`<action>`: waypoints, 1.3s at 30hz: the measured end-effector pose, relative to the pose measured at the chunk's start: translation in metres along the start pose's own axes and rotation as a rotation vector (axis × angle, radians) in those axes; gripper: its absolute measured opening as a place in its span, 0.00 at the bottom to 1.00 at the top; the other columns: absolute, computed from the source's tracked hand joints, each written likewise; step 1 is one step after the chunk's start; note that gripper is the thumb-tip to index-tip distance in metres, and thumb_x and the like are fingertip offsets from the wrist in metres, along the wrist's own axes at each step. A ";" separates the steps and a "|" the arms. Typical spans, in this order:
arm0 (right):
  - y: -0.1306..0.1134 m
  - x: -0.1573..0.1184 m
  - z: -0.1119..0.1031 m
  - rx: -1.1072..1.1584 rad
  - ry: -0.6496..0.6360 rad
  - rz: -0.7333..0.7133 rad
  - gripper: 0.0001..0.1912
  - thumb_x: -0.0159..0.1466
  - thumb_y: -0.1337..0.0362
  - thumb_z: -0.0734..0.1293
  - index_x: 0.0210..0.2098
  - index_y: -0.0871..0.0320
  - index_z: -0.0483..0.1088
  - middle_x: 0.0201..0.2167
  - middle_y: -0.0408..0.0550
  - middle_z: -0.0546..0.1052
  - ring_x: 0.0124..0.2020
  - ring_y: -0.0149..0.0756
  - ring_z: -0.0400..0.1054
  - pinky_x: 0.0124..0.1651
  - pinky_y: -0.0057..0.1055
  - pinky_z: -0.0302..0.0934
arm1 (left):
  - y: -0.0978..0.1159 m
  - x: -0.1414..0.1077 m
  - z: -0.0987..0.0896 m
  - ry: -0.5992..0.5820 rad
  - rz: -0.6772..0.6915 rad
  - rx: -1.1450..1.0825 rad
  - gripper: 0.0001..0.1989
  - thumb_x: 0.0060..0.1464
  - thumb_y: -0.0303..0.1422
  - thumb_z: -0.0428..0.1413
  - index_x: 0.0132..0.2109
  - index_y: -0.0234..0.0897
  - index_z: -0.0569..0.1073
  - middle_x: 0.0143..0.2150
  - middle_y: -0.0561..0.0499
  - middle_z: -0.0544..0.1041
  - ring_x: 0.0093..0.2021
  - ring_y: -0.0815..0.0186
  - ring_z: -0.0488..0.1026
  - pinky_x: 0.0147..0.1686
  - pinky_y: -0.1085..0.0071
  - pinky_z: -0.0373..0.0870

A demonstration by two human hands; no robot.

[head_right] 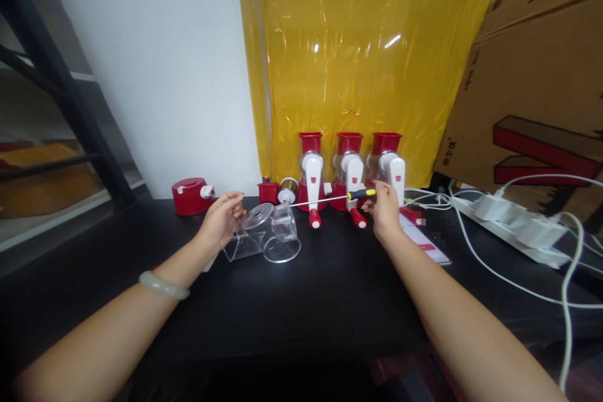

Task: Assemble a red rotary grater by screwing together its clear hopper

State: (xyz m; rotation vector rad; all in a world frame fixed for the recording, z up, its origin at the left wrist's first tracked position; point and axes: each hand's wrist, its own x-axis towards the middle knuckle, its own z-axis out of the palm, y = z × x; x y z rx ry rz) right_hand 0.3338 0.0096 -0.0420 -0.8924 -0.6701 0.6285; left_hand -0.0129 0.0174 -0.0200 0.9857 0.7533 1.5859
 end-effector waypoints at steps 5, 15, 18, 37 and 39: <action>0.001 0.000 -0.002 -0.012 -0.015 0.013 0.18 0.64 0.46 0.63 0.40 0.54 0.67 0.16 0.36 0.68 0.13 0.29 0.62 0.16 0.23 0.58 | 0.000 0.000 0.000 -0.001 0.002 -0.002 0.16 0.33 0.31 0.71 0.31 0.35 0.74 0.17 0.61 0.66 0.19 0.76 0.59 0.28 0.76 0.67; -0.005 -0.002 -0.002 0.050 -0.052 0.049 0.13 0.61 0.59 0.59 0.41 0.56 0.69 0.19 0.39 0.73 0.15 0.31 0.67 0.17 0.24 0.60 | 0.000 0.000 0.000 -0.003 0.006 -0.001 0.16 0.34 0.31 0.71 0.32 0.35 0.74 0.18 0.61 0.66 0.19 0.76 0.59 0.28 0.76 0.67; -0.005 -0.003 -0.001 0.018 -0.041 0.032 0.12 0.61 0.58 0.62 0.42 0.55 0.68 0.18 0.38 0.72 0.14 0.30 0.65 0.17 0.23 0.59 | 0.000 -0.001 0.000 0.000 0.002 0.005 0.17 0.34 0.31 0.70 0.32 0.35 0.73 0.18 0.61 0.66 0.19 0.76 0.59 0.28 0.76 0.67; 0.000 0.000 -0.004 0.033 -0.069 0.016 0.14 0.61 0.55 0.59 0.43 0.52 0.65 0.23 0.39 0.75 0.18 0.34 0.72 0.17 0.25 0.62 | -0.001 0.000 -0.002 -0.005 -0.005 0.015 0.18 0.34 0.33 0.71 0.33 0.36 0.73 0.18 0.62 0.66 0.19 0.76 0.59 0.28 0.76 0.67; -0.001 0.000 -0.003 0.026 -0.063 0.027 0.14 0.61 0.55 0.60 0.44 0.52 0.65 0.22 0.38 0.74 0.17 0.33 0.71 0.17 0.25 0.62 | -0.001 0.000 -0.002 -0.008 -0.002 0.016 0.18 0.34 0.33 0.71 0.33 0.36 0.73 0.18 0.62 0.66 0.19 0.76 0.59 0.29 0.76 0.67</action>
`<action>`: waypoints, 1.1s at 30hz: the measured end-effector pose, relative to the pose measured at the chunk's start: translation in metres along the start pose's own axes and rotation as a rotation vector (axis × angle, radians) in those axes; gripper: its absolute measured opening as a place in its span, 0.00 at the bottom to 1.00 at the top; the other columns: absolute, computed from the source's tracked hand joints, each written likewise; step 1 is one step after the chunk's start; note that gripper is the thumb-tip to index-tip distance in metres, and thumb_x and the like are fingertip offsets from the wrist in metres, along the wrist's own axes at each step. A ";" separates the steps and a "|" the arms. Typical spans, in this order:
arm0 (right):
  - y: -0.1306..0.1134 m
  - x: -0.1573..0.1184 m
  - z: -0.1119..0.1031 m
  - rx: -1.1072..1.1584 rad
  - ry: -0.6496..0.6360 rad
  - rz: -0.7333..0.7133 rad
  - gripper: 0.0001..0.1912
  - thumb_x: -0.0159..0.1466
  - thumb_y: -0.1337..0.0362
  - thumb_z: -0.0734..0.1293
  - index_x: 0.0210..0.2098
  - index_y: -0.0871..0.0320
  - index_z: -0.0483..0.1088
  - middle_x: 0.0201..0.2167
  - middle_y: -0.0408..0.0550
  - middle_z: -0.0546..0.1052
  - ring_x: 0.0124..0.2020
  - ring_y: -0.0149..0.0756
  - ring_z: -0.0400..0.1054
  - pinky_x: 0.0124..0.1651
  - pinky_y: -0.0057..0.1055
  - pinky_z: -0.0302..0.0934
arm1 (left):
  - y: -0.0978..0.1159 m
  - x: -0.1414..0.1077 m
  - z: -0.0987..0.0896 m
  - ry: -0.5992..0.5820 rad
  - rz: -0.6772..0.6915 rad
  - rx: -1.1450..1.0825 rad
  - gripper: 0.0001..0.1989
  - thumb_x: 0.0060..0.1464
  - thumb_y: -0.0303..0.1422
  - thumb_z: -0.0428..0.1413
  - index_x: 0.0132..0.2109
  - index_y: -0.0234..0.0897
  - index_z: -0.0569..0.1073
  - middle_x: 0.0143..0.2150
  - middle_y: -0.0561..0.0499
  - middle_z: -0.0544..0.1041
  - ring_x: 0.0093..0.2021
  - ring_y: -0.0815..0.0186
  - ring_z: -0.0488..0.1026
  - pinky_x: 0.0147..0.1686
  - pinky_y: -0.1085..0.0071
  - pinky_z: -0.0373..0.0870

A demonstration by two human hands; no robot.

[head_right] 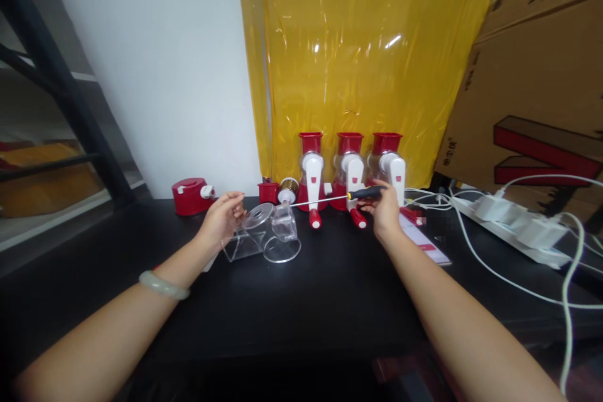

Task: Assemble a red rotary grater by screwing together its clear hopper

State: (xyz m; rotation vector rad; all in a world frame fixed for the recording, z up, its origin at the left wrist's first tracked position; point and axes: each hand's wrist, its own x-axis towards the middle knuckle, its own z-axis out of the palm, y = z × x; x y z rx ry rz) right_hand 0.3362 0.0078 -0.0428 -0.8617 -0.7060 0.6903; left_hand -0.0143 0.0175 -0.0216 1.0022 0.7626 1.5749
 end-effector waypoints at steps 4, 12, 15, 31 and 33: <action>-0.002 0.000 0.003 -0.019 0.035 0.020 0.13 0.61 0.55 0.62 0.44 0.52 0.64 0.21 0.36 0.72 0.14 0.31 0.67 0.16 0.24 0.60 | 0.000 0.000 0.000 0.000 0.000 0.001 0.17 0.35 0.32 0.71 0.33 0.35 0.73 0.19 0.61 0.66 0.19 0.76 0.59 0.29 0.76 0.67; 0.000 -0.001 0.003 -0.059 0.046 -0.073 0.21 0.58 0.45 0.70 0.36 0.52 0.62 0.13 0.30 0.62 0.12 0.27 0.59 0.15 0.22 0.56 | 0.000 -0.001 0.001 0.004 0.008 0.001 0.15 0.36 0.31 0.70 0.33 0.35 0.73 0.19 0.61 0.66 0.19 0.76 0.60 0.29 0.76 0.67; 0.001 -0.001 0.002 -0.078 0.062 -0.077 0.19 0.62 0.44 0.66 0.33 0.52 0.59 0.12 0.30 0.59 0.11 0.28 0.57 0.14 0.22 0.54 | 0.001 -0.002 0.002 0.008 0.008 0.008 0.15 0.36 0.31 0.70 0.32 0.35 0.73 0.19 0.61 0.66 0.19 0.76 0.60 0.29 0.76 0.67; -0.001 -0.001 0.002 -0.018 0.044 -0.039 0.13 0.60 0.54 0.66 0.40 0.53 0.66 0.17 0.34 0.68 0.13 0.29 0.63 0.17 0.24 0.60 | 0.001 -0.001 0.001 0.004 0.003 -0.003 0.16 0.36 0.31 0.70 0.33 0.35 0.73 0.19 0.61 0.66 0.19 0.76 0.60 0.28 0.76 0.67; 0.000 -0.001 0.003 -0.022 0.042 -0.072 0.16 0.59 0.51 0.69 0.39 0.53 0.66 0.15 0.31 0.64 0.12 0.27 0.60 0.16 0.23 0.58 | 0.001 -0.001 0.001 0.002 0.006 -0.005 0.16 0.36 0.31 0.70 0.33 0.35 0.73 0.19 0.61 0.66 0.19 0.76 0.60 0.28 0.75 0.67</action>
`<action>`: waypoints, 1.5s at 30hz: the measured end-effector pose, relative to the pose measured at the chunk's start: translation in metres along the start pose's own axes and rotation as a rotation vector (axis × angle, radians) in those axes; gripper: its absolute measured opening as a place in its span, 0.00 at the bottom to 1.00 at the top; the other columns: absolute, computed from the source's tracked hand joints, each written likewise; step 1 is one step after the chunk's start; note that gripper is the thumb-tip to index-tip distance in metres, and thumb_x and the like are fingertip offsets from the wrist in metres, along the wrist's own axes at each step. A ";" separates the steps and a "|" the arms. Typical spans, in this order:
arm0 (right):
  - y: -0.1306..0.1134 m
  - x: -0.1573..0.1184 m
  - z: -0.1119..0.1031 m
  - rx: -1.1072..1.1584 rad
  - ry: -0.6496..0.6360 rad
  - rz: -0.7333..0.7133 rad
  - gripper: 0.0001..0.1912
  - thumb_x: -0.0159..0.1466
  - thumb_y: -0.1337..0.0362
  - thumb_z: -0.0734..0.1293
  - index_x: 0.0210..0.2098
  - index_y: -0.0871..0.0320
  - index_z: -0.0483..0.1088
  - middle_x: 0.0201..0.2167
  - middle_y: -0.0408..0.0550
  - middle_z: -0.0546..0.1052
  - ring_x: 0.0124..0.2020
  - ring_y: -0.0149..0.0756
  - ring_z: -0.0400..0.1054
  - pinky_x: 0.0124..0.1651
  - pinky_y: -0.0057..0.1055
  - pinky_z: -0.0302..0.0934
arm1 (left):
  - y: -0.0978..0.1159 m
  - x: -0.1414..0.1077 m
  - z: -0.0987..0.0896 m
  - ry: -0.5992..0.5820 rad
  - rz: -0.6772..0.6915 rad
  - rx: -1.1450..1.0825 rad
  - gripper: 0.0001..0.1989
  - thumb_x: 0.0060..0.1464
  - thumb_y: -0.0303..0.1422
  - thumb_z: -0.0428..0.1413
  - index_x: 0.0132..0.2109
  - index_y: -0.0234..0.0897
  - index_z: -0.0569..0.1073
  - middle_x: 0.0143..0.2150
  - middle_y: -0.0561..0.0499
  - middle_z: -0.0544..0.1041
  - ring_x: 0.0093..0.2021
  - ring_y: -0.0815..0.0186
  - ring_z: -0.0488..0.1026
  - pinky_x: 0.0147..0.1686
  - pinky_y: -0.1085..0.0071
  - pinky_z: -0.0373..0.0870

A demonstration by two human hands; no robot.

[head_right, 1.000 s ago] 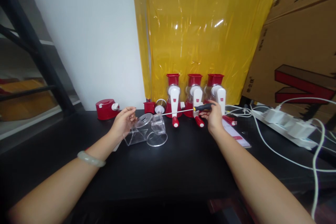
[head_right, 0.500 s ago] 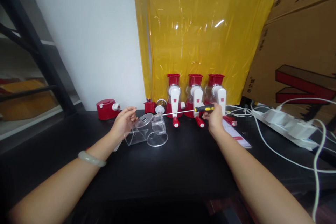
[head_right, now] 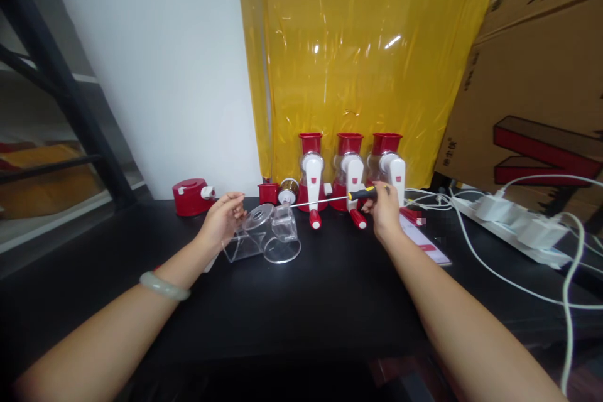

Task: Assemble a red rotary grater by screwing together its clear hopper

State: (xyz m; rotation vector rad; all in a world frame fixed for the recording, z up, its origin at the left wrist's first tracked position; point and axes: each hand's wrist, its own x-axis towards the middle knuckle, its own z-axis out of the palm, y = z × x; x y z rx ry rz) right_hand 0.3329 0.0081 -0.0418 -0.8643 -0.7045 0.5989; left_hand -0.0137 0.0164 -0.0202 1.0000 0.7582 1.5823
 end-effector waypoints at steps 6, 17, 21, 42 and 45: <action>0.001 0.001 -0.002 -0.020 0.000 0.029 0.19 0.62 0.45 0.64 0.39 0.54 0.65 0.16 0.36 0.69 0.13 0.29 0.63 0.15 0.23 0.57 | 0.001 0.000 0.001 0.009 0.002 0.008 0.16 0.35 0.31 0.70 0.32 0.35 0.73 0.19 0.61 0.66 0.19 0.76 0.60 0.28 0.76 0.67; -0.002 0.001 -0.003 0.032 -0.038 0.074 0.15 0.60 0.55 0.62 0.43 0.54 0.67 0.22 0.38 0.74 0.17 0.32 0.71 0.17 0.23 0.60 | -0.001 0.000 -0.001 -0.006 0.006 0.010 0.15 0.37 0.31 0.70 0.33 0.36 0.73 0.19 0.61 0.66 0.19 0.76 0.60 0.28 0.76 0.67; -0.002 0.002 0.000 0.003 0.018 0.055 0.17 0.60 0.53 0.67 0.45 0.51 0.64 0.23 0.35 0.73 0.13 0.29 0.67 0.15 0.22 0.58 | -0.001 0.000 -0.001 -0.005 0.005 0.006 0.15 0.36 0.31 0.69 0.32 0.35 0.74 0.19 0.61 0.65 0.19 0.76 0.60 0.28 0.76 0.67; -0.004 0.000 -0.002 0.010 -0.013 0.053 0.15 0.63 0.53 0.60 0.41 0.56 0.69 0.19 0.40 0.72 0.15 0.32 0.68 0.17 0.24 0.60 | 0.000 0.000 0.000 0.007 -0.006 0.003 0.18 0.33 0.32 0.71 0.32 0.35 0.74 0.18 0.61 0.66 0.19 0.76 0.60 0.28 0.76 0.67; -0.002 0.001 -0.002 0.001 0.003 0.030 0.14 0.63 0.52 0.64 0.42 0.55 0.68 0.16 0.36 0.69 0.12 0.29 0.63 0.16 0.23 0.58 | 0.000 0.000 0.001 0.018 -0.011 0.006 0.19 0.32 0.33 0.71 0.32 0.36 0.74 0.18 0.62 0.66 0.19 0.76 0.59 0.28 0.76 0.67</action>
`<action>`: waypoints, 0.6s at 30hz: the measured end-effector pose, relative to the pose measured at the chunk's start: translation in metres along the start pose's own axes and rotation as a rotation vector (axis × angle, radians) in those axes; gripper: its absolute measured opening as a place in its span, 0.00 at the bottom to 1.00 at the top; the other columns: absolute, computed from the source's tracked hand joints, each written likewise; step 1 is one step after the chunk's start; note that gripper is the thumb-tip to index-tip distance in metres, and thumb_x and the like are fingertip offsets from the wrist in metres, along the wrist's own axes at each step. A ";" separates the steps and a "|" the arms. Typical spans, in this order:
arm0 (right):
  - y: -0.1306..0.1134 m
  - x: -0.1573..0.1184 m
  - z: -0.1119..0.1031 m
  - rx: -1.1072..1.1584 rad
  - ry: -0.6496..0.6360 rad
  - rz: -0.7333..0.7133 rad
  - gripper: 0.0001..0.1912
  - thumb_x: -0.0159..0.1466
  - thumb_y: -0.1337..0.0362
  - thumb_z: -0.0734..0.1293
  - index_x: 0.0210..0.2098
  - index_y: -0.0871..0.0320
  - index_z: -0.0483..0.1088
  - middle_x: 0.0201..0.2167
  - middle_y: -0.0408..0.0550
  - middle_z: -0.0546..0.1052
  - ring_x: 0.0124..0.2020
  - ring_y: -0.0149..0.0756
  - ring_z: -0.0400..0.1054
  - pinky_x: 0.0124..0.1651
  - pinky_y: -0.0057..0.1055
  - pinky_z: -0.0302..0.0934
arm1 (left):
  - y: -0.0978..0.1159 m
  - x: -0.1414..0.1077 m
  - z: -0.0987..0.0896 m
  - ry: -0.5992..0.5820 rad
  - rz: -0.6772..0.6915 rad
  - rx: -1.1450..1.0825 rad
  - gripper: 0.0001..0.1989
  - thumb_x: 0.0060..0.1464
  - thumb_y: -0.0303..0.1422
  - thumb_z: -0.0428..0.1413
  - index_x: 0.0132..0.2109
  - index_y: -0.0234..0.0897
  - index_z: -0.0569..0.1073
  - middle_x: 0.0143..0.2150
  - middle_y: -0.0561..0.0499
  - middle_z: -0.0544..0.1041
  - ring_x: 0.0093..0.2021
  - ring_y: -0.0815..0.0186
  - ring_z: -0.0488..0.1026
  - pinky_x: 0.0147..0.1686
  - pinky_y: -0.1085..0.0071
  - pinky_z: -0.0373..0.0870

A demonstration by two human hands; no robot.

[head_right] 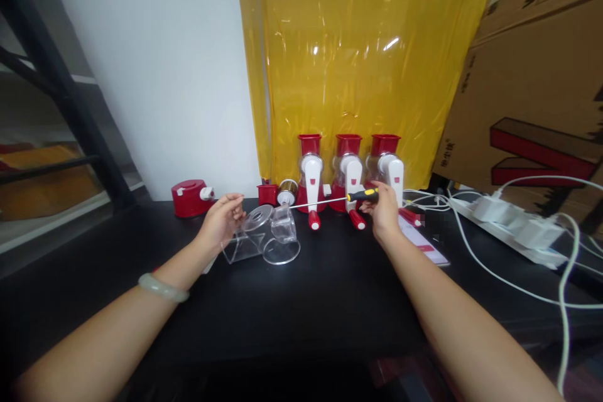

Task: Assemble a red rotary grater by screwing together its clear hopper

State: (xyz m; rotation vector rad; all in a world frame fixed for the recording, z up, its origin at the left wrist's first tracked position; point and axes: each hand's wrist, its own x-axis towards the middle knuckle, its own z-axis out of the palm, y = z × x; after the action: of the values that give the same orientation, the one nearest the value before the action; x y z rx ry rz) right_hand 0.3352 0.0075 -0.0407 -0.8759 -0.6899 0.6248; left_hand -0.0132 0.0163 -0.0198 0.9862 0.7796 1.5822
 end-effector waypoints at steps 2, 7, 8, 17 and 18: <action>0.002 0.001 0.000 0.008 0.004 -0.028 0.16 0.62 0.50 0.67 0.40 0.55 0.67 0.14 0.32 0.65 0.11 0.27 0.59 0.15 0.22 0.57 | 0.000 0.000 0.000 0.007 0.000 -0.003 0.19 0.31 0.33 0.71 0.32 0.36 0.73 0.18 0.62 0.66 0.19 0.76 0.59 0.28 0.76 0.67; 0.003 0.002 -0.001 -0.002 -0.006 -0.013 0.21 0.63 0.42 0.64 0.37 0.54 0.66 0.13 0.34 0.64 0.12 0.28 0.59 0.16 0.23 0.57 | 0.001 -0.002 0.001 0.008 0.013 -0.016 0.18 0.32 0.32 0.70 0.33 0.35 0.74 0.17 0.62 0.66 0.19 0.76 0.59 0.27 0.76 0.66; 0.003 0.002 -0.001 0.002 -0.010 0.023 0.21 0.64 0.43 0.61 0.37 0.54 0.66 0.15 0.36 0.67 0.13 0.29 0.61 0.17 0.24 0.58 | 0.001 -0.002 0.001 0.011 0.017 -0.018 0.18 0.32 0.32 0.70 0.33 0.35 0.74 0.17 0.62 0.66 0.19 0.76 0.59 0.27 0.76 0.66; -0.005 0.000 0.001 0.035 -0.033 0.093 0.13 0.62 0.54 0.61 0.39 0.56 0.67 0.20 0.40 0.72 0.15 0.29 0.65 0.18 0.24 0.59 | 0.001 0.000 0.000 0.033 0.044 -0.049 0.14 0.34 0.31 0.69 0.31 0.35 0.74 0.17 0.62 0.65 0.18 0.76 0.59 0.26 0.76 0.65; -0.005 0.000 0.001 0.030 -0.023 0.082 0.13 0.61 0.54 0.62 0.40 0.55 0.67 0.20 0.38 0.71 0.14 0.29 0.64 0.17 0.24 0.59 | 0.001 0.001 -0.001 0.032 0.044 -0.049 0.14 0.34 0.31 0.68 0.31 0.36 0.74 0.17 0.61 0.65 0.18 0.76 0.59 0.27 0.76 0.66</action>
State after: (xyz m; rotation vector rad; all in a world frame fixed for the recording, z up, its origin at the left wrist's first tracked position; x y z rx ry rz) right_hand 0.3353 0.0062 -0.0362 -0.8734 -0.6664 0.7179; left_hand -0.0141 0.0167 -0.0191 0.9503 0.7420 1.6510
